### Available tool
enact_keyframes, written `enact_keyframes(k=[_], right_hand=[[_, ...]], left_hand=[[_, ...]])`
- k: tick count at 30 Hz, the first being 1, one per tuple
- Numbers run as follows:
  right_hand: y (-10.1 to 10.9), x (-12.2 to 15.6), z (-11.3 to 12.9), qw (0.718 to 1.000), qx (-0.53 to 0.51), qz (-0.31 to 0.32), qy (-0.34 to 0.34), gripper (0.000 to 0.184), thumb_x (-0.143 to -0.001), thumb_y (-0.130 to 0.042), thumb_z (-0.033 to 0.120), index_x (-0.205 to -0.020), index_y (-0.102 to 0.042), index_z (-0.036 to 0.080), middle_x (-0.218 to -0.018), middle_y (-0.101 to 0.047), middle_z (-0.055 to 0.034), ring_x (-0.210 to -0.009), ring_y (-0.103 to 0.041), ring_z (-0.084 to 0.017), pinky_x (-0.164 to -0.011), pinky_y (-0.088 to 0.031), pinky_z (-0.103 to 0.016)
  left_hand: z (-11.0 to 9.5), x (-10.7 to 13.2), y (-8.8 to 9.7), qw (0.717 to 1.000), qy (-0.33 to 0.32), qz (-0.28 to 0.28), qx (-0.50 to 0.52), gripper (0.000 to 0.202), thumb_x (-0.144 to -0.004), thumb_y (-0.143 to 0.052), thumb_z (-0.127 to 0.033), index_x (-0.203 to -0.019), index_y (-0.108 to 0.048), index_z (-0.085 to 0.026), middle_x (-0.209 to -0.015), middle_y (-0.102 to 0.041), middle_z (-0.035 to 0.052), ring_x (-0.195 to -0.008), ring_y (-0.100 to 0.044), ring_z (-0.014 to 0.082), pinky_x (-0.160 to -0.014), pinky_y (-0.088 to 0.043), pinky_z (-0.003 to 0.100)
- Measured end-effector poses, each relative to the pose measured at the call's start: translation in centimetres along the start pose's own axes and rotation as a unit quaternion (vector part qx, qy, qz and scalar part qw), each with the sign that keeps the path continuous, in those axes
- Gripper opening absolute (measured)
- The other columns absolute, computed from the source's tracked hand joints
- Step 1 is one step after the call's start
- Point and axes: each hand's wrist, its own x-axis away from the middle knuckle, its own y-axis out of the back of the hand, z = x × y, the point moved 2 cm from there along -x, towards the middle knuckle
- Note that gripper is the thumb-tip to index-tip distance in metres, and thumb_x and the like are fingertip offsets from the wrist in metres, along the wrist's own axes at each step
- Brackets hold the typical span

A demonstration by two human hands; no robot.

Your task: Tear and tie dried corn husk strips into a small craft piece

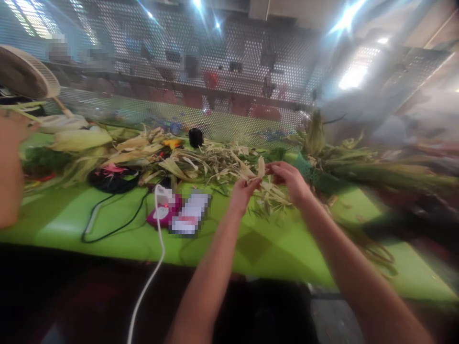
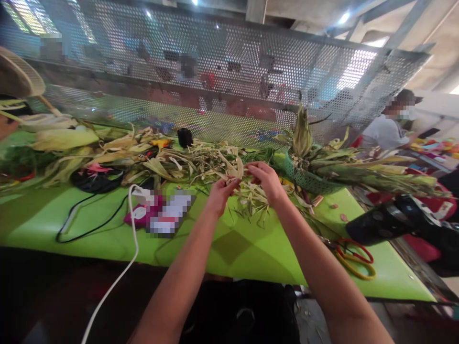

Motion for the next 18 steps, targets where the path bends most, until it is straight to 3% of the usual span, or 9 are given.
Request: enact_keyframes(k=[2,5,7,9,11,13,15,18], right_hand=[[-0.4,-0.9,-0.1,0.998,0.058,0.025,0.029,0.026,-0.073,-0.068,0.042,-0.083,-0.07,0.018,-0.075,-0.066,-0.001,-0.063,-0.053,-0.014,-0.062,-0.041,-0.027],[-0.6,-1.7,-0.5,0.991,0.114,0.004,0.068,0.022,-0.071,-0.07,0.039,-0.068,-0.065,0.018,-0.062,-0.059,0.0015,-0.061,-0.051,-0.014,-0.061,-0.039,-0.028],[-0.4,-1.8,-0.5,0.986,0.142,-0.035,0.082,0.019,-0.071,-0.07,0.037,-0.07,-0.066,0.018,-0.064,-0.06,0.0011,-0.062,-0.052,-0.014,-0.062,-0.041,-0.028],[-0.3,-1.7,0.1,0.973,0.193,-0.047,0.116,0.022,-0.071,-0.071,0.034,-0.087,-0.072,0.018,-0.081,-0.068,-0.0029,-0.072,-0.058,-0.017,-0.068,-0.045,-0.03],[-0.6,-1.6,1.1,0.954,0.248,-0.012,0.166,0.036,-0.072,-0.073,0.032,-0.106,-0.072,0.021,-0.105,-0.069,-0.0074,-0.091,-0.061,-0.022,-0.081,-0.047,-0.035],[-1.3,-1.7,2.0,0.933,0.289,0.058,0.206,0.032,-0.073,-0.074,0.031,-0.104,-0.074,0.023,-0.113,-0.069,-0.0081,-0.104,-0.06,-0.024,-0.092,-0.045,-0.039],[-2.0,-2.0,2.5,0.92,0.309,0.104,0.216,0.014,-0.074,-0.073,0.026,-0.087,-0.075,0.022,-0.104,-0.071,-0.0067,-0.101,-0.062,-0.023,-0.093,-0.044,-0.038],[-2.4,-2.9,2.9,0.932,0.294,0.092,0.192,0.004,-0.074,-0.072,0.023,-0.076,-0.073,0.019,-0.087,-0.071,-0.0037,-0.085,-0.063,-0.019,-0.081,-0.046,-0.032]], left_hand=[[-0.2,0.1,-0.2,1.0,0.014,0.025,0.0,0.035,-0.067,-0.079,-0.042,-0.087,-0.068,-0.014,-0.064,-0.062,-0.0025,-0.06,-0.048,0.0085,-0.062,-0.034,0.022],[-0.2,0.2,-0.3,0.998,0.033,0.06,-0.006,0.04,-0.066,-0.079,-0.043,-0.091,-0.068,-0.014,-0.069,-0.066,-0.0001,-0.066,-0.053,0.0104,-0.067,-0.038,0.023],[0.0,0.1,-0.4,0.996,0.034,0.071,-0.029,0.039,-0.067,-0.078,-0.043,-0.09,-0.069,-0.014,-0.073,-0.068,0.0014,-0.067,-0.054,0.0108,-0.067,-0.038,0.024],[0.3,-0.1,-0.5,0.996,0.033,0.073,-0.046,0.035,-0.067,-0.078,-0.041,-0.088,-0.069,-0.014,-0.075,-0.069,0.0018,-0.069,-0.055,0.0113,-0.069,-0.039,0.024],[0.7,-0.3,-0.6,0.996,0.028,0.075,-0.038,0.032,-0.066,-0.079,-0.038,-0.085,-0.069,-0.014,-0.076,-0.069,0.0021,-0.072,-0.057,0.0127,-0.072,-0.041,0.025],[1.0,-0.4,-0.8,0.996,0.017,0.076,-0.032,0.028,-0.065,-0.079,-0.034,-0.081,-0.068,-0.014,-0.077,-0.07,0.0026,-0.076,-0.058,0.0141,-0.075,-0.042,0.026],[1.0,-0.4,-0.9,0.996,0.009,0.077,-0.042,0.024,-0.066,-0.078,-0.031,-0.08,-0.067,-0.014,-0.077,-0.069,0.0029,-0.077,-0.058,0.0146,-0.076,-0.042,0.026],[0.6,0.0,-1.0,0.995,0.015,0.087,-0.052,0.024,-0.069,-0.076,-0.031,-0.083,-0.068,-0.014,-0.078,-0.069,0.0027,-0.076,-0.058,0.0138,-0.075,-0.042,0.025]])
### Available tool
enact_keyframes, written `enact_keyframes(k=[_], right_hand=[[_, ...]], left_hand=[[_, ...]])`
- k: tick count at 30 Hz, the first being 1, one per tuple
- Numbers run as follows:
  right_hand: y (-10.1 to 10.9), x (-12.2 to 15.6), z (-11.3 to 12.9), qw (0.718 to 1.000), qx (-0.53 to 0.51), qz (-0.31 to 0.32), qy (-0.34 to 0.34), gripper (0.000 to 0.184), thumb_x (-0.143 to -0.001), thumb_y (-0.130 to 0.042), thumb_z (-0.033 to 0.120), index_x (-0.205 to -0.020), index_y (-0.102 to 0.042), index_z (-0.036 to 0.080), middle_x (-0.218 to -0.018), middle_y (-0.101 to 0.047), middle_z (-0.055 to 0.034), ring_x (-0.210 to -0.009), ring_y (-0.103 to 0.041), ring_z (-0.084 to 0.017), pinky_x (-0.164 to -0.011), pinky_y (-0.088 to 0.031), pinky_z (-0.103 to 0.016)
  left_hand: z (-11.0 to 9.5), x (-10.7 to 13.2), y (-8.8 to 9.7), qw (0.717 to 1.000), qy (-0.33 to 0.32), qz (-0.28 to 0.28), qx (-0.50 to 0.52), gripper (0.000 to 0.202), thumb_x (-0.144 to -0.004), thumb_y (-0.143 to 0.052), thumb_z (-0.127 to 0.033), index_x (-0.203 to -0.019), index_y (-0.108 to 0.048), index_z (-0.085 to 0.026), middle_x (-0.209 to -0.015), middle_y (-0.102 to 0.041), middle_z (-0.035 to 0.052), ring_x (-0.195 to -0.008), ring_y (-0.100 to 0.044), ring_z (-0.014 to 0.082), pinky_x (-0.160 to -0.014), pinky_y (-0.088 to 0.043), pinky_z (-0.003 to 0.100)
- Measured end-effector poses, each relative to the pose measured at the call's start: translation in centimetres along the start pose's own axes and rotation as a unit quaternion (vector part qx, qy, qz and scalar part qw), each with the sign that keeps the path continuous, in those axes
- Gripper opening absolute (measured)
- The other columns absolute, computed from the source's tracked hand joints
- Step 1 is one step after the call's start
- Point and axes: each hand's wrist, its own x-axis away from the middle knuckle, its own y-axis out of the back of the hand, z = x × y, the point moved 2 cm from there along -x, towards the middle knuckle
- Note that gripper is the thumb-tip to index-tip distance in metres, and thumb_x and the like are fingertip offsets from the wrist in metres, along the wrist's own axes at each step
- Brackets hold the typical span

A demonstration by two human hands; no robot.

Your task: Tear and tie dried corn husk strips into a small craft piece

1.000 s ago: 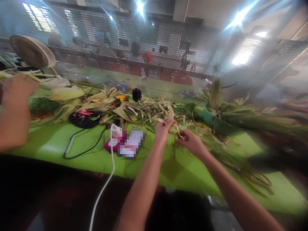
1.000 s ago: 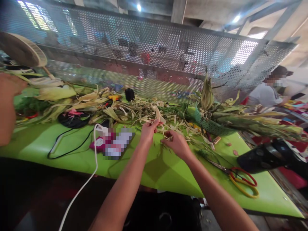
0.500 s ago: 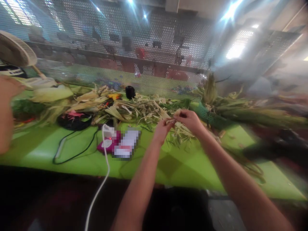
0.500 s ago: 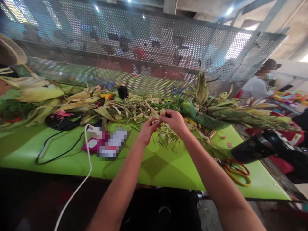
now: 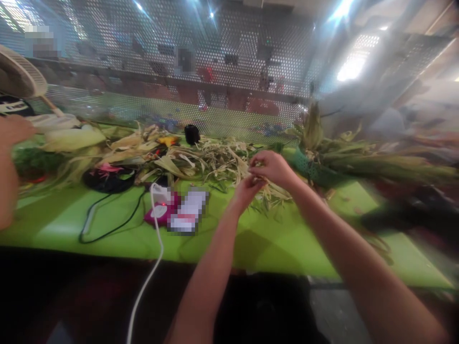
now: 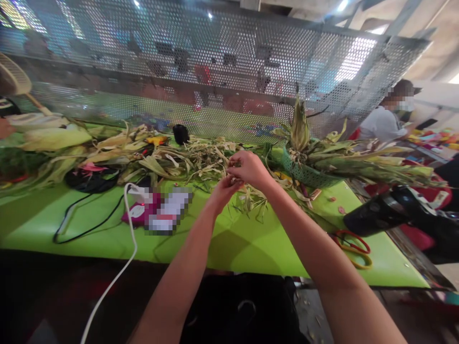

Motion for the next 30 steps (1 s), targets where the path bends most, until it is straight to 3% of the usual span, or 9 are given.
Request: enact_keyframes(k=[7,12,14,17,20,22,24,27,30], right_hand=[[0.1,-1.2,-1.4,0.987,-0.076,-0.09,-0.11,0.025,-0.07,-0.077,0.041,-0.071,-0.07,0.017,-0.069,-0.065,-0.0012,-0.068,-0.057,-0.016,-0.067,-0.043,-0.03],[0.6,0.5,-1.7,0.952,-0.235,-0.131,-0.144,0.052,-0.073,-0.071,0.055,-0.109,-0.065,0.018,-0.101,-0.069,-0.0066,-0.087,-0.062,-0.018,-0.076,-0.048,-0.03],[0.6,1.4,-1.6,0.949,-0.247,-0.102,-0.169,0.054,-0.07,-0.075,0.056,-0.107,-0.065,0.017,-0.098,-0.069,-0.0071,-0.083,-0.062,-0.017,-0.073,-0.048,-0.03],[0.0,1.9,-1.7,0.956,-0.223,-0.026,-0.19,0.042,-0.067,-0.076,0.056,-0.077,-0.066,0.016,-0.069,-0.063,-0.0019,-0.064,-0.055,-0.015,-0.064,-0.044,-0.029],[-0.2,1.6,-2.1,0.964,-0.195,-0.074,-0.168,0.043,-0.067,-0.073,0.056,-0.057,-0.058,0.018,-0.054,-0.048,0.0032,-0.055,-0.044,-0.012,-0.057,-0.035,-0.028],[0.0,1.5,-2.2,0.965,-0.171,-0.12,-0.16,0.042,-0.069,-0.072,0.056,-0.057,-0.057,0.018,-0.054,-0.045,0.0041,-0.055,-0.04,-0.011,-0.055,-0.031,-0.027],[0.3,1.9,-2.0,0.972,-0.129,-0.12,-0.157,0.041,-0.075,-0.067,0.057,-0.063,-0.061,0.018,-0.056,-0.048,0.0035,-0.055,-0.041,-0.011,-0.054,-0.029,-0.027],[0.7,3.3,-1.2,0.985,-0.04,-0.059,-0.156,0.042,-0.082,-0.059,0.059,-0.071,-0.066,0.019,-0.061,-0.056,0.0018,-0.058,-0.046,-0.013,-0.054,-0.03,-0.026],[0.6,4.7,-0.8,0.989,0.028,0.009,-0.142,0.034,-0.081,-0.064,0.051,-0.066,-0.064,0.02,-0.057,-0.056,0.0022,-0.055,-0.045,-0.012,-0.053,-0.029,-0.026]], left_hand=[[-1.3,1.3,-0.7,0.998,0.022,0.045,0.025,0.023,-0.071,-0.078,-0.035,-0.078,-0.069,-0.015,-0.081,-0.07,0.005,-0.08,-0.06,0.0148,-0.077,-0.041,0.026],[-1.2,1.2,-0.3,0.996,0.047,-0.027,0.073,0.027,-0.069,-0.08,-0.038,-0.083,-0.071,-0.017,-0.084,-0.072,0.0042,-0.068,-0.054,0.0115,-0.062,-0.034,0.024],[-1.1,1.1,-0.1,0.994,0.046,-0.035,0.095,0.032,-0.071,-0.077,-0.045,-0.084,-0.071,-0.017,-0.085,-0.071,0.0046,-0.064,-0.051,0.0101,-0.058,-0.031,0.024],[-1.0,1.0,0.0,0.989,0.051,-0.045,0.13,0.042,-0.077,-0.067,-0.058,-0.083,-0.069,-0.016,-0.079,-0.069,0.005,-0.062,-0.05,0.01,-0.055,-0.028,0.024],[-1.0,1.1,0.0,0.988,0.054,-0.047,0.134,0.046,-0.075,-0.066,-0.061,-0.082,-0.067,-0.015,-0.07,-0.062,0.0025,-0.058,-0.046,0.0085,-0.052,-0.025,0.023],[-1.1,1.1,-0.1,0.989,0.053,-0.038,0.13,0.046,-0.072,-0.07,-0.059,-0.083,-0.067,-0.015,-0.067,-0.059,0.0009,-0.057,-0.044,0.0076,-0.051,-0.023,0.022],[-1.0,1.0,0.0,0.989,0.055,-0.042,0.132,0.045,-0.071,-0.071,-0.058,-0.085,-0.067,-0.015,-0.067,-0.059,0.0005,-0.058,-0.046,0.0079,-0.051,-0.023,0.021],[-0.8,0.8,0.3,0.986,0.045,-0.072,0.144,0.041,-0.072,-0.071,-0.055,-0.087,-0.067,-0.017,-0.069,-0.059,-0.0001,-0.059,-0.049,0.0079,-0.05,-0.025,0.02],[-0.7,0.6,0.5,0.982,0.033,-0.09,0.161,0.038,-0.074,-0.072,-0.052,-0.089,-0.065,-0.018,-0.07,-0.059,-0.0014,-0.056,-0.047,0.0059,-0.049,-0.025,0.019]])
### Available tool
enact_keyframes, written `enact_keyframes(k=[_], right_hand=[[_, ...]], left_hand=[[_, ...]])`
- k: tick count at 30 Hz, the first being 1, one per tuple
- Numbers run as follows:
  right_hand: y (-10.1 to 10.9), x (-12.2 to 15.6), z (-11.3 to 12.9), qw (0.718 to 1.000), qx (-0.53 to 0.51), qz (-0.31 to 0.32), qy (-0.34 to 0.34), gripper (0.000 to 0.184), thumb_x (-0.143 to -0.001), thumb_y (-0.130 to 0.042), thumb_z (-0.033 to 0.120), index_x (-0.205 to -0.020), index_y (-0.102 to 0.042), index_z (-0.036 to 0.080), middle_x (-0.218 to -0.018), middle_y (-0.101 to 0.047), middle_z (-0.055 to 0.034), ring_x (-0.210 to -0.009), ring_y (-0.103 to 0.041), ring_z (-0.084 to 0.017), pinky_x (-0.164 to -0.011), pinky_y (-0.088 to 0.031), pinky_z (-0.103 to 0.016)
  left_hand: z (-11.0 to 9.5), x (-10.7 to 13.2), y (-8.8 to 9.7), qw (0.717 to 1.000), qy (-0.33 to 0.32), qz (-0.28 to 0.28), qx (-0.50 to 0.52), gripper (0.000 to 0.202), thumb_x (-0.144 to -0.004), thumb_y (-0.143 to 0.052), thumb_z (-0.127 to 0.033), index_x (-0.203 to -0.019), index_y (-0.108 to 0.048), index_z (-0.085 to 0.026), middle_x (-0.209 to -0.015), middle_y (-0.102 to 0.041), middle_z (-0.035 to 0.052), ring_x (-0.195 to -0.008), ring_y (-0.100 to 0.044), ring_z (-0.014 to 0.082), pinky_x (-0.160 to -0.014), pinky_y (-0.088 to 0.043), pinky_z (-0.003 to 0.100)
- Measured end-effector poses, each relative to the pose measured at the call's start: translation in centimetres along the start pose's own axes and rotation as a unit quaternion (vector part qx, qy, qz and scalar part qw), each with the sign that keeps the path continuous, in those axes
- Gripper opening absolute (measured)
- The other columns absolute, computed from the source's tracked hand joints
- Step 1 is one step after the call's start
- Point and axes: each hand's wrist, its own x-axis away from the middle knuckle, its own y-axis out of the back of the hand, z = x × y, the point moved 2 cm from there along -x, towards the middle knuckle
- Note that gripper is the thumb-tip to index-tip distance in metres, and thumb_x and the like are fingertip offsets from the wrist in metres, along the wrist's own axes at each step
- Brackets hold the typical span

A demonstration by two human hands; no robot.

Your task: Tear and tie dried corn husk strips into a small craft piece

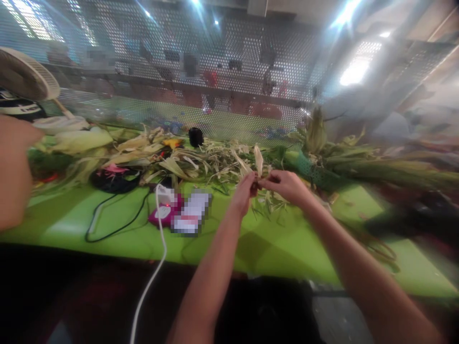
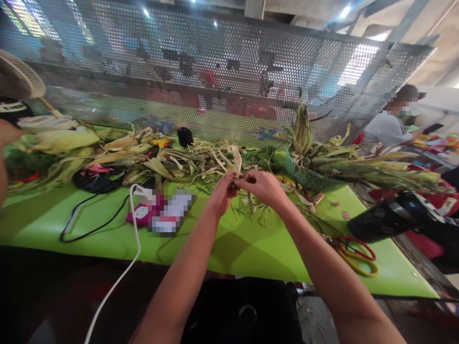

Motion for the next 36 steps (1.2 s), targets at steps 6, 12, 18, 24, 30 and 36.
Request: enact_keyframes(k=[6,12,18,24,30,36], right_hand=[[0.0,-0.1,-1.5,0.994,-0.109,-0.014,-0.012,0.027,-0.079,-0.063,0.042,-0.064,-0.066,0.019,-0.057,-0.059,0.0016,-0.057,-0.051,-0.013,-0.058,-0.037,-0.027],[0.4,-0.4,-1.7,0.983,-0.159,-0.076,-0.048,0.024,-0.074,-0.063,0.037,-0.059,-0.064,0.019,-0.052,-0.056,0.0024,-0.053,-0.046,-0.012,-0.055,-0.035,-0.027],[0.3,-1.2,-1.8,0.986,-0.126,-0.102,-0.044,0.021,-0.072,-0.063,0.035,-0.06,-0.066,0.019,-0.053,-0.056,0.0024,-0.054,-0.047,-0.013,-0.055,-0.036,-0.027],[0.0,-2.1,-1.0,0.98,-0.2,0.017,-0.012,0.032,-0.075,-0.067,0.05,-0.081,-0.074,0.02,-0.075,-0.068,-0.001,-0.07,-0.057,-0.016,-0.066,-0.043,-0.029],[0.0,-2.9,-0.3,0.975,-0.215,-0.052,-0.006,0.03,-0.064,-0.074,0.045,-0.062,-0.062,0.018,-0.059,-0.053,0.0028,-0.059,-0.045,-0.012,-0.059,-0.037,-0.027],[-0.4,-3.7,-0.3,0.97,-0.219,-0.102,-0.018,0.031,-0.062,-0.072,0.047,-0.061,-0.061,0.018,-0.058,-0.051,0.0032,-0.059,-0.043,-0.012,-0.059,-0.034,-0.027]], left_hand=[[-0.4,0.0,0.2,0.999,0.033,-0.015,0.026,0.04,-0.07,-0.076,-0.051,-0.087,-0.061,-0.018,-0.065,-0.053,-0.0038,-0.052,-0.046,0.0038,-0.045,-0.019,0.017],[-0.8,0.5,-0.3,0.998,0.05,0.02,0.045,0.04,-0.066,-0.079,-0.046,-0.078,-0.054,-0.017,-0.056,-0.042,-0.0068,-0.046,-0.037,0.0026,-0.044,-0.015,0.017],[-1.1,0.6,-0.4,0.997,0.064,0.021,0.039,0.04,-0.067,-0.078,-0.048,-0.077,-0.055,-0.017,-0.058,-0.048,-0.0045,-0.047,-0.039,0.0036,-0.044,-0.014,0.018],[-0.5,0.3,-0.4,0.999,0.044,0.016,-0.019,0.037,-0.067,-0.079,-0.047,-0.077,-0.061,-0.016,-0.061,-0.053,-0.0029,-0.05,-0.043,0.0045,-0.045,-0.015,0.02],[-0.5,0.3,-0.3,0.999,0.016,0.02,-0.025,0.038,-0.069,-0.075,-0.051,-0.082,-0.063,-0.017,-0.068,-0.057,-0.0014,-0.053,-0.042,0.0054,-0.047,-0.02,0.02],[-0.6,0.6,-0.2,0.993,-0.005,0.094,-0.066,0.031,-0.073,-0.074,-0.043,-0.074,-0.059,-0.017,-0.059,-0.044,-0.0039,-0.05,-0.031,0.005,-0.048,-0.014,0.022]])
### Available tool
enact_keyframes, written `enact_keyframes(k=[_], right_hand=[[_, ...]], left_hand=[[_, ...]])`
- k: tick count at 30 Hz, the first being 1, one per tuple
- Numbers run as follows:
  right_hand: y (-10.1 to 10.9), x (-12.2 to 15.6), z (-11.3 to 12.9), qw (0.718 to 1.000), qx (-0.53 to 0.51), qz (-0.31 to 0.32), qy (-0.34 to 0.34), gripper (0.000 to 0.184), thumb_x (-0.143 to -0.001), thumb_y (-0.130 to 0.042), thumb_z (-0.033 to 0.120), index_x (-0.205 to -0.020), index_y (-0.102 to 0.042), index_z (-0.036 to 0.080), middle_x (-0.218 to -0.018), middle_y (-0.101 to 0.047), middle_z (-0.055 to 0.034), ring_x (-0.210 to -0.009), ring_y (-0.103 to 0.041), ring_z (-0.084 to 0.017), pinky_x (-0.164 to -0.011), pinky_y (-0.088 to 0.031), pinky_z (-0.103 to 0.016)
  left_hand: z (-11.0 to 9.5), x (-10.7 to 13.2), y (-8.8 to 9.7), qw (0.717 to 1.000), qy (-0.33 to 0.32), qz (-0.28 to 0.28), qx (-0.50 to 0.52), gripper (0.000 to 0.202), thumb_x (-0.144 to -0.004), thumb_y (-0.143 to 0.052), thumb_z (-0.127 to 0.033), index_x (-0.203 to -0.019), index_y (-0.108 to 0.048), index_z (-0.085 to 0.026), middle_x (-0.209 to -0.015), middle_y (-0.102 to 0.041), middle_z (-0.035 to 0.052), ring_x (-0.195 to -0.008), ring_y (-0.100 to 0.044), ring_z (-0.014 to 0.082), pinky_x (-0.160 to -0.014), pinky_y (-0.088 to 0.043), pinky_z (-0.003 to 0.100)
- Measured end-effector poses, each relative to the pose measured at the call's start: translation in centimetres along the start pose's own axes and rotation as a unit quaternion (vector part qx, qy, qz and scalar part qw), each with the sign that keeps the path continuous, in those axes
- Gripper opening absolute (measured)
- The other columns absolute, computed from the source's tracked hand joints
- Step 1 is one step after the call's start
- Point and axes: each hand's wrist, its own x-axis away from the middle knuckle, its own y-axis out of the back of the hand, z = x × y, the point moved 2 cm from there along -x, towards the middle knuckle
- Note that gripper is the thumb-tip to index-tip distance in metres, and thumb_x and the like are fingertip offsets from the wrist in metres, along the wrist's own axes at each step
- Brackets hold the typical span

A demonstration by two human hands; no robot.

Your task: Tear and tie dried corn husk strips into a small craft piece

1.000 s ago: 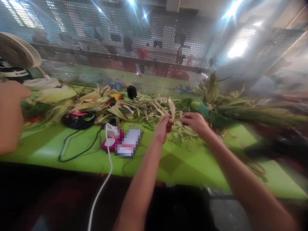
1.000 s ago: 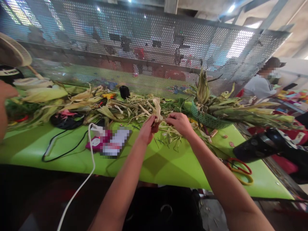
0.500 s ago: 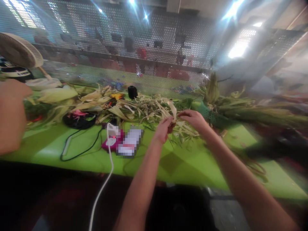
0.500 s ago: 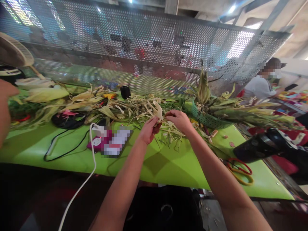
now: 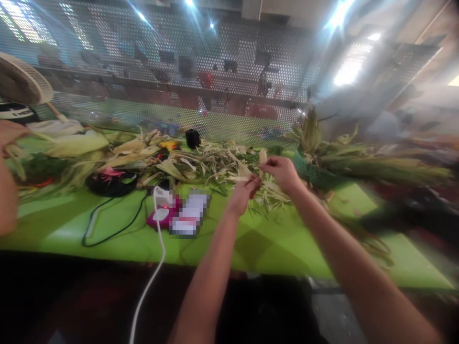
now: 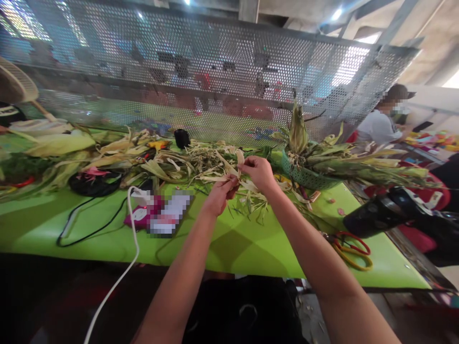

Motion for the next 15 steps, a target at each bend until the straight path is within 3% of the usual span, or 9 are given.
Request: enact_keyframes(k=[4,8,12,15], right_hand=[[0.2,0.6,-0.5,1.0,-0.005,-0.022,-0.02,0.032,-0.069,-0.069,0.049,-0.068,-0.064,0.018,-0.067,-0.06,0.0002,-0.064,-0.051,-0.015,-0.062,-0.038,-0.028],[0.3,2.9,-2.3,0.991,-0.073,-0.094,-0.059,0.041,-0.08,-0.059,0.057,-0.091,-0.067,0.018,-0.088,-0.069,-0.0056,-0.073,-0.058,-0.017,-0.066,-0.045,-0.029],[-1.8,5.4,-3.9,0.994,-0.094,-0.016,-0.062,0.044,-0.071,-0.072,0.056,-0.093,-0.066,0.018,-0.087,-0.07,-0.0044,-0.079,-0.062,-0.019,-0.073,-0.048,-0.031],[-3.4,6.2,-4.1,0.991,-0.117,-0.001,-0.068,0.049,-0.064,-0.079,0.054,-0.094,-0.066,0.018,-0.088,-0.072,-0.006,-0.08,-0.064,-0.021,-0.072,-0.049,-0.032]], left_hand=[[0.6,-0.4,0.3,0.999,-0.01,-0.028,0.037,0.032,-0.072,-0.076,-0.044,-0.082,-0.063,-0.017,-0.061,-0.048,-0.0044,-0.049,-0.032,0.0042,-0.048,-0.02,0.021],[1.2,-1.4,0.7,0.985,0.002,-0.135,0.105,0.038,-0.063,-0.081,-0.044,-0.083,-0.066,-0.015,-0.065,-0.057,-0.0024,-0.054,-0.043,0.0054,-0.051,-0.031,0.02],[1.2,-1.7,1.0,0.976,-0.023,-0.178,0.125,0.041,-0.061,-0.082,-0.045,-0.086,-0.066,-0.016,-0.076,-0.065,0.0005,-0.066,-0.057,0.0101,-0.06,-0.042,0.023],[1.2,-1.4,1.2,0.973,-0.043,-0.201,0.108,0.042,-0.06,-0.082,-0.044,-0.086,-0.065,-0.017,-0.074,-0.065,0.0001,-0.066,-0.058,0.0108,-0.062,-0.043,0.024]])
